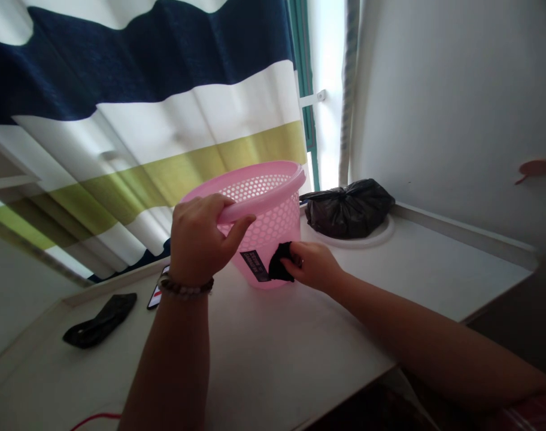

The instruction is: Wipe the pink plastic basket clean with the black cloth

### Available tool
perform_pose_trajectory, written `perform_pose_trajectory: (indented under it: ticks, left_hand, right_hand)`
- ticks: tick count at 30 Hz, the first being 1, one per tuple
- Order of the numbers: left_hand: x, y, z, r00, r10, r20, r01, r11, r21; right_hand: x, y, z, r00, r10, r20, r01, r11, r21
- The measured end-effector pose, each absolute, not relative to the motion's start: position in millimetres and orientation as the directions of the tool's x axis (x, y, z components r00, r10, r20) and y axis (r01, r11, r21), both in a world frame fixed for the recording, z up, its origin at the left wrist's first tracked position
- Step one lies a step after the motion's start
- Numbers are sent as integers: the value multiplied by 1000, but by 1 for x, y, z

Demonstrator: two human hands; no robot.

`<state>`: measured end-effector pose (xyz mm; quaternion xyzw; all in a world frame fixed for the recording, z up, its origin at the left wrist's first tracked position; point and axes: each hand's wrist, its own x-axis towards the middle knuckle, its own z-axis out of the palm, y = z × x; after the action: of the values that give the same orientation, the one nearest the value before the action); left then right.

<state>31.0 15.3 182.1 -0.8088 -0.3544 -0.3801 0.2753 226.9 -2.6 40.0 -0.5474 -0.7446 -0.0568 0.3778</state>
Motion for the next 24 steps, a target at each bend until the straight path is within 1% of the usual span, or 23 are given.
perform_pose_trajectory:
  ticks: [2, 4, 6, 8, 15, 17, 20, 21, 23, 24]
  left_hand:
    - [29, 17, 182, 457, 368, 810, 786, -593, -174]
    - [28, 18, 182, 458, 370, 808, 785, -594, -173]
    - [26, 18, 181, 458, 373, 807, 786, -594, -172]
    - [26, 19, 181, 455, 375, 807, 786, -595, -167]
    - [27, 18, 181, 454, 373, 809, 770, -621, -146]
    - [27, 18, 181, 454, 370, 811, 768, -624, -145]
    - [27, 17, 182, 457, 370, 809, 766, -626, -146]
    - [27, 17, 182, 460, 372, 806, 764, -628, -146]
    - [27, 17, 183, 463, 378, 802, 762, -632, -142]
    - [27, 17, 183, 461, 380, 802, 763, -631, -140]
  right_hand:
    - [225, 1, 31, -173, 864, 472, 902, 332, -277]
    - [223, 6, 22, -205, 915, 346, 924, 298, -241]
    - [221, 9, 14, -213, 932, 294, 927, 288, -240]
    - [221, 12, 9, -209, 935, 288, 925, 285, -252]
    - [225, 9, 18, -178, 920, 350, 912, 288, -292]
    - [227, 7, 25, -163, 885, 435, 890, 322, -323]
    - [231, 4, 34, -88, 767, 636, 815, 422, -397]
    - [233, 4, 36, -62, 733, 678, 792, 449, -414]
    - [236, 6, 36, -54, 732, 679, 777, 458, -432]
    - [237, 8, 35, -80, 767, 637, 787, 440, -432]
